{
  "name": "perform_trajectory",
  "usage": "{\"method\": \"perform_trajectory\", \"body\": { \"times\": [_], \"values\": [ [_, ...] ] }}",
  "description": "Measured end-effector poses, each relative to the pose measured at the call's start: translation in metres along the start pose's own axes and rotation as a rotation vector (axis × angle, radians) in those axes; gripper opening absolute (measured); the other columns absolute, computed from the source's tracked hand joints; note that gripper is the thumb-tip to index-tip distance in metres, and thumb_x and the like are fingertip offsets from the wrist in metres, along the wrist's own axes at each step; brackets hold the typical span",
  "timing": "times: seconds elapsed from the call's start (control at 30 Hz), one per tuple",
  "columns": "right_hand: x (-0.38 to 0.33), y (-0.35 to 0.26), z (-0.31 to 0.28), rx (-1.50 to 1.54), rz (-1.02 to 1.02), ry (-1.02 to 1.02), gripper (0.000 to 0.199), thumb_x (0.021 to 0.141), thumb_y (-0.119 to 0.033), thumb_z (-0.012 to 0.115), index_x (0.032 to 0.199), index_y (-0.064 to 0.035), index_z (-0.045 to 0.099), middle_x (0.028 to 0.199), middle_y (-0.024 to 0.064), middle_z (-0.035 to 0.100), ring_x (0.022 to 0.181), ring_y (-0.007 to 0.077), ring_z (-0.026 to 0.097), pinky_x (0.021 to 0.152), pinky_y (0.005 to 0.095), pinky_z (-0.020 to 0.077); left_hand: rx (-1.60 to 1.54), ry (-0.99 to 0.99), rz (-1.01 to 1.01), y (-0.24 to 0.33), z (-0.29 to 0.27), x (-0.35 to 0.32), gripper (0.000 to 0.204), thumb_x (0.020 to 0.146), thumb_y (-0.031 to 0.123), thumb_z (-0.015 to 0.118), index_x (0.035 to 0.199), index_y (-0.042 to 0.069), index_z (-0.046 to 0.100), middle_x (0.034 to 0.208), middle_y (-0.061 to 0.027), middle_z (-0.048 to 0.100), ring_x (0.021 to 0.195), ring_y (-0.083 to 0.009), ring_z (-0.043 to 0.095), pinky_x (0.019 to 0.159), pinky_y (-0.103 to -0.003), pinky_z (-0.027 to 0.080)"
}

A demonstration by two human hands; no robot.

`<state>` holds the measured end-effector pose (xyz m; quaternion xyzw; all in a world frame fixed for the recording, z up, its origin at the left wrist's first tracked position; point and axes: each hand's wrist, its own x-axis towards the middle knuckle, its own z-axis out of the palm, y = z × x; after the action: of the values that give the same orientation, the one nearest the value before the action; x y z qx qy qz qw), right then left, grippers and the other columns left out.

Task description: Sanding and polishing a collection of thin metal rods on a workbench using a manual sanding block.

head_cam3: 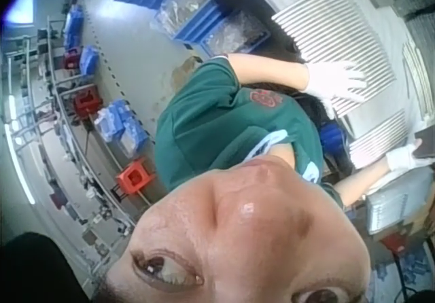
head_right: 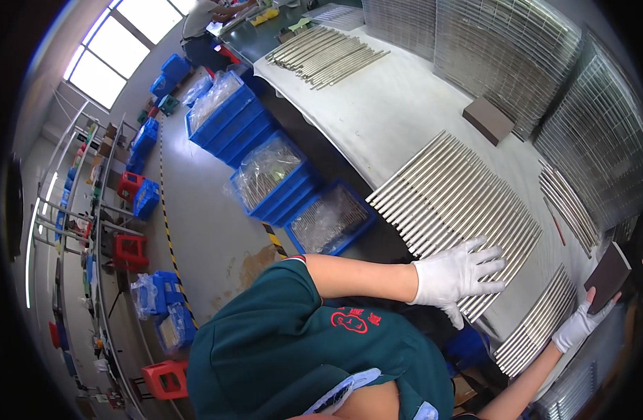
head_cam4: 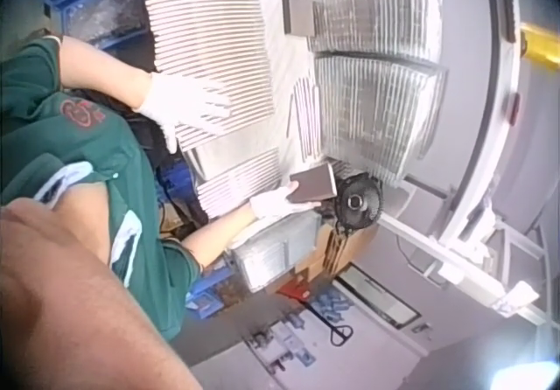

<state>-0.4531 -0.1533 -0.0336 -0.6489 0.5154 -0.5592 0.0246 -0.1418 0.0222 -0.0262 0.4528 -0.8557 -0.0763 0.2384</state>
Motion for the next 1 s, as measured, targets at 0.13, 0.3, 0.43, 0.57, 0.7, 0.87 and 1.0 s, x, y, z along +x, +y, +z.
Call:
{"method": "perform_trajectory", "body": {
  "times": [0.13,0.3,0.43,0.57,0.7,0.87,1.0],
  "values": [
    [0.000,0.004,0.000,-0.005,-0.013,0.005,0.061,0.093,-0.020,0.062,0.143,0.0003,0.034,0.143,0.0172,0.042,0.125,0.0239,0.046,0.105,0.0314,0.0352,0.000,0.002,0.001,0.001,0.000,0.000,0.096,0.055,0.068,0.072,0.131,0.011,0.051,0.134,-0.0198,0.044,0.132,-0.0374,0.035,0.111,-0.053,0.023],
    [0.000,-0.002,0.000,-0.001,-0.003,0.003,0.061,0.093,-0.020,0.062,0.143,0.0004,0.034,0.143,0.0176,0.042,0.124,0.0239,0.047,0.104,0.0311,0.0363,0.013,0.011,0.002,0.001,0.000,-0.001,0.096,0.056,0.067,0.071,0.131,0.012,0.050,0.134,-0.0198,0.044,0.132,-0.0376,0.035,0.111,-0.053,0.023],
    [0.000,-0.001,0.000,-0.005,-0.005,0.013,0.062,0.092,-0.019,0.063,0.143,0.0003,0.034,0.142,0.0173,0.043,0.122,0.0240,0.049,0.103,0.0310,0.0375,0.000,0.001,0.006,0.000,0.000,-0.001,0.095,0.057,0.068,0.070,0.131,0.012,0.051,0.135,-0.0202,0.044,0.132,-0.0376,0.035,0.111,-0.053,0.023],
    [0.000,-0.001,0.000,0.000,-0.006,0.019,0.062,0.092,-0.019,0.063,0.143,0.0002,0.034,0.142,0.0173,0.043,0.123,0.0241,0.049,0.104,0.0313,0.0375,0.005,0.013,0.007,0.000,0.001,-0.001,0.095,0.057,0.067,0.071,0.131,0.012,0.051,0.134,-0.0201,0.044,0.132,-0.0375,0.035,0.111,-0.053,0.023],
    [0.000,-0.006,0.000,-0.004,0.000,0.015,0.062,0.092,-0.019,0.063,0.143,-0.0001,0.034,0.142,0.0170,0.043,0.123,0.0237,0.049,0.104,0.0311,0.0373,0.012,0.016,0.007,0.000,0.002,-0.002,0.095,0.057,0.068,0.071,0.131,0.012,0.051,0.135,-0.0198,0.044,0.132,-0.0377,0.035,0.111,-0.053,0.023],
    [0.000,0.002,0.000,0.016,-0.019,0.021,0.061,0.092,-0.019,0.063,0.143,-0.0006,0.035,0.143,0.0174,0.043,0.124,0.0242,0.048,0.104,0.0313,0.0373,-0.001,0.011,0.013,-0.001,0.001,-0.001,0.095,0.057,0.068,0.070,0.131,0.012,0.051,0.134,-0.0195,0.045,0.131,-0.0374,0.035,0.111,-0.054,0.023],
    [0.001,0.005,0.000,-0.017,-0.026,0.010,0.061,0.093,-0.020,0.063,0.143,-0.0004,0.035,0.143,0.0173,0.043,0.124,0.0243,0.048,0.104,0.0316,0.0367,0.009,0.022,0.008,0.000,0.003,-0.001,0.095,0.057,0.067,0.071,0.131,0.012,0.051,0.134,-0.0191,0.045,0.132,-0.0369,0.035,0.110,-0.054,0.023]
  ]
}}
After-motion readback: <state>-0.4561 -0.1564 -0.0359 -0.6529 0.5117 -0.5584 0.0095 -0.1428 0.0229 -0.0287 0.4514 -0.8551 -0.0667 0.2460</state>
